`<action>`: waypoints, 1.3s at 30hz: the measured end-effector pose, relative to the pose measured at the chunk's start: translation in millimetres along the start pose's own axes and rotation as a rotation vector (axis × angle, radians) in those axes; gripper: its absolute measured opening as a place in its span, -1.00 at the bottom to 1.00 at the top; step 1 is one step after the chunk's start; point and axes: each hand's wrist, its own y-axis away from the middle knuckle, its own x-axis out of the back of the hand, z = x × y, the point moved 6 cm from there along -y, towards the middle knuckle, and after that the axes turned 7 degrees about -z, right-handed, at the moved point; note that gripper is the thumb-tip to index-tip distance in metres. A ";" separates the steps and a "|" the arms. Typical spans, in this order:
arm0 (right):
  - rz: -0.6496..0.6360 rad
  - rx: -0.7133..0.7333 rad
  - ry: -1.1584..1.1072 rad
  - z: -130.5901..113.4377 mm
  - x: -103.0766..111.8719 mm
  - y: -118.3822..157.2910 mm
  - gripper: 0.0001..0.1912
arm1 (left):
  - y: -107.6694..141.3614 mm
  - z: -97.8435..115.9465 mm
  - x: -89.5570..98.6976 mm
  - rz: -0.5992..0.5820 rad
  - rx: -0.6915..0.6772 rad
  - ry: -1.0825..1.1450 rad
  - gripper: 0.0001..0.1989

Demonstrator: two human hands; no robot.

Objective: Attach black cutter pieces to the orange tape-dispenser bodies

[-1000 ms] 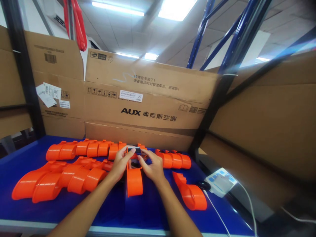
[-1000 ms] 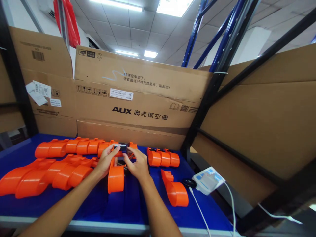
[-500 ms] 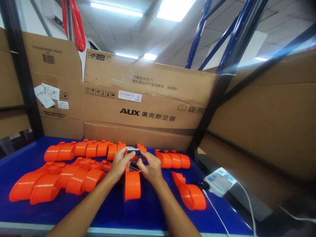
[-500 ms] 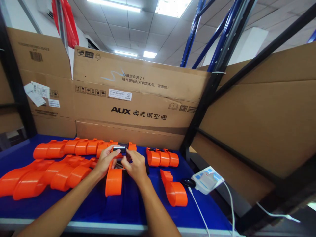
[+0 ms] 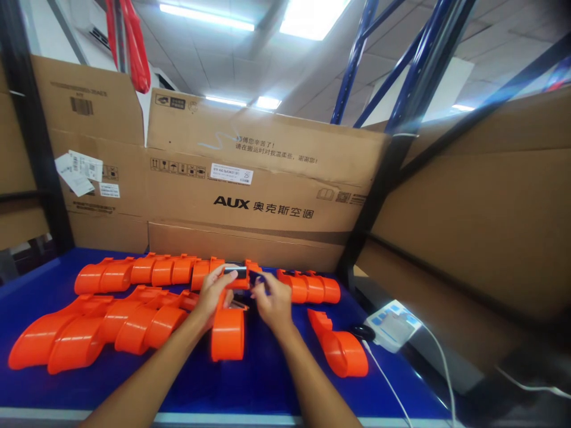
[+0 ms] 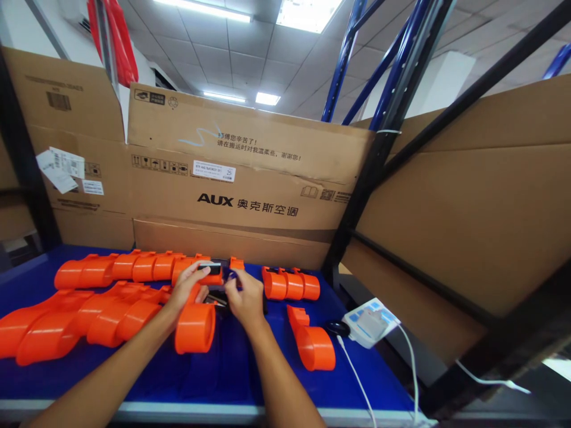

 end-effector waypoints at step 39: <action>-0.491 -0.545 0.524 81.7 23.5 16.5 -0.85 | 3.5 -1.4 5.7 0.109 0.016 0.091 -0.65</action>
